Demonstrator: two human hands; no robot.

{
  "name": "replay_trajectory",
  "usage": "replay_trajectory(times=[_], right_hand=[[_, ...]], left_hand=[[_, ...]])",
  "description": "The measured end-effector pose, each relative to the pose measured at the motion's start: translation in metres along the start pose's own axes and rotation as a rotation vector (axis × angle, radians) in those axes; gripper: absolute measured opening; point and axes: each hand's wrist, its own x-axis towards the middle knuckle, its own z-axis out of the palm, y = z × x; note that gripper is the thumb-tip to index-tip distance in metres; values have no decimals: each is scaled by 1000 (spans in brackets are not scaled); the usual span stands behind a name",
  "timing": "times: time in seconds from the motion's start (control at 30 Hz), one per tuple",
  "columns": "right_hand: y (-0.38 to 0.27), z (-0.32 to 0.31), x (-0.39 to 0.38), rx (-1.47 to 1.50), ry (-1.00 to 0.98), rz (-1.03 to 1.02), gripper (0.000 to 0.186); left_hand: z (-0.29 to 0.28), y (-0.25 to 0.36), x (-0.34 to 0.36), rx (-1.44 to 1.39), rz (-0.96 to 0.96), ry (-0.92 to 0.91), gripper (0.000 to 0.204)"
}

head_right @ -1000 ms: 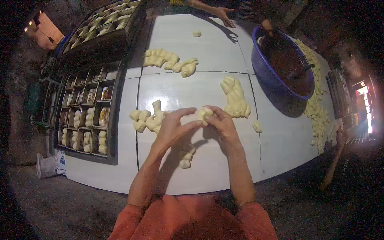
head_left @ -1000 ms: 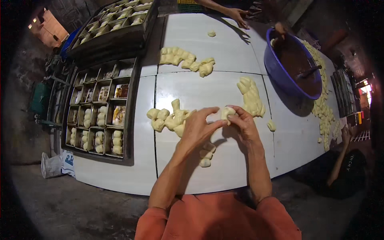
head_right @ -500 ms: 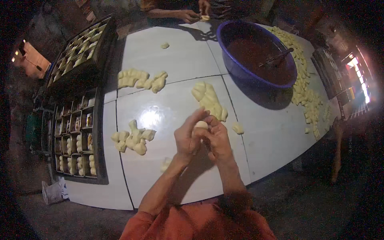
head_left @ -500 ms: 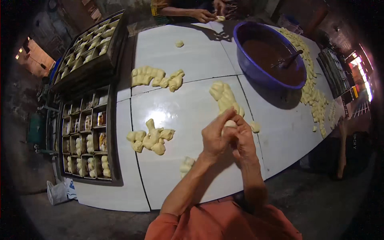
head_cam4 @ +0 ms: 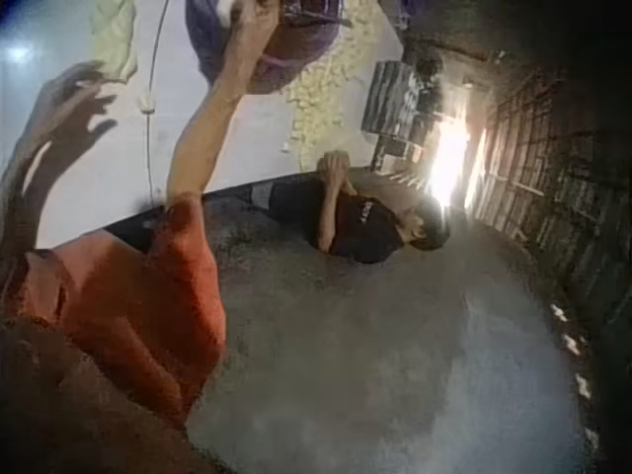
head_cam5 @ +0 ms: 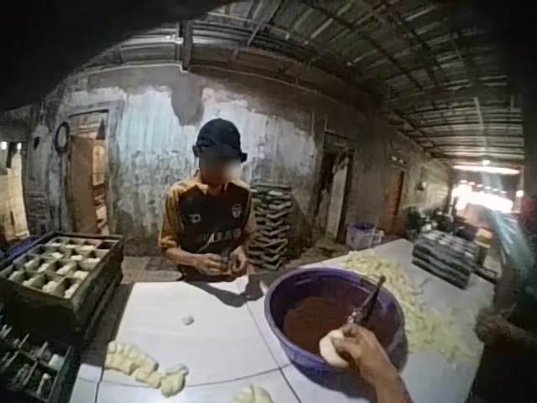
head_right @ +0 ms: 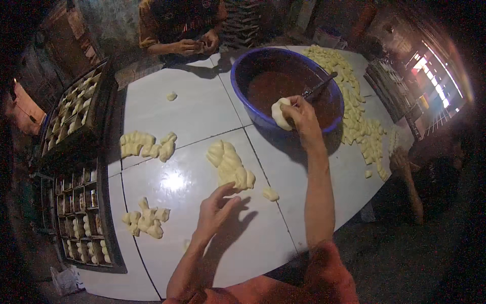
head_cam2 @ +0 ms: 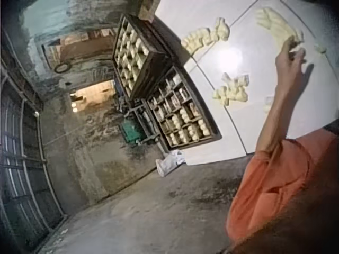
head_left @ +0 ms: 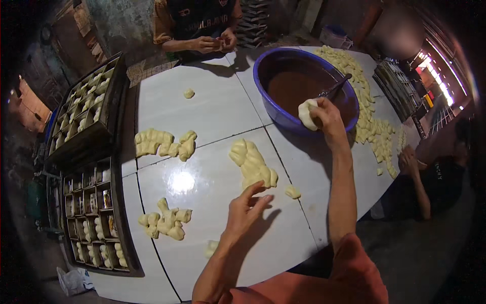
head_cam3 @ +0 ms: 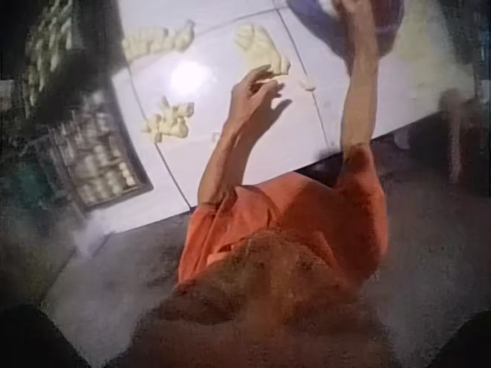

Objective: The person shapes portions of dough by hand, fills them, rolls them into uniform shapes, and places them into rows inside metal baking pans.

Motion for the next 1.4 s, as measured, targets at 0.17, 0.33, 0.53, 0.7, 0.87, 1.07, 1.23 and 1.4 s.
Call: replay_trajectory(times=[0.17,0.33,0.53,0.7,0.87,1.07,1.23,1.4], right_hand=[[67,-53,84,-593,-321,110,31],[75,-37,87,-894,-609,136,33],[12,-39,51,-331,-374,220,22],[1,13,-12,304,-83,181,14],[27,67,-104,579,-187,298,16],[38,114,-175,566,-313,445,26],[56,144,-213,206,-328,109,51],[47,174,-239,-294,-252,-244,41]], left_hand=[[-15,2,-2,69,-45,26,48],[-27,5,-10,78,-153,7,46],[-19,-6,-2,74,-143,-16,43],[0,4,10,-22,27,-73,45],[32,1,15,-571,2,-37,51],[0,-35,-23,-908,-73,139,31],[-22,-64,-41,-841,-26,455,24],[-29,-67,-59,-548,104,529,32]])
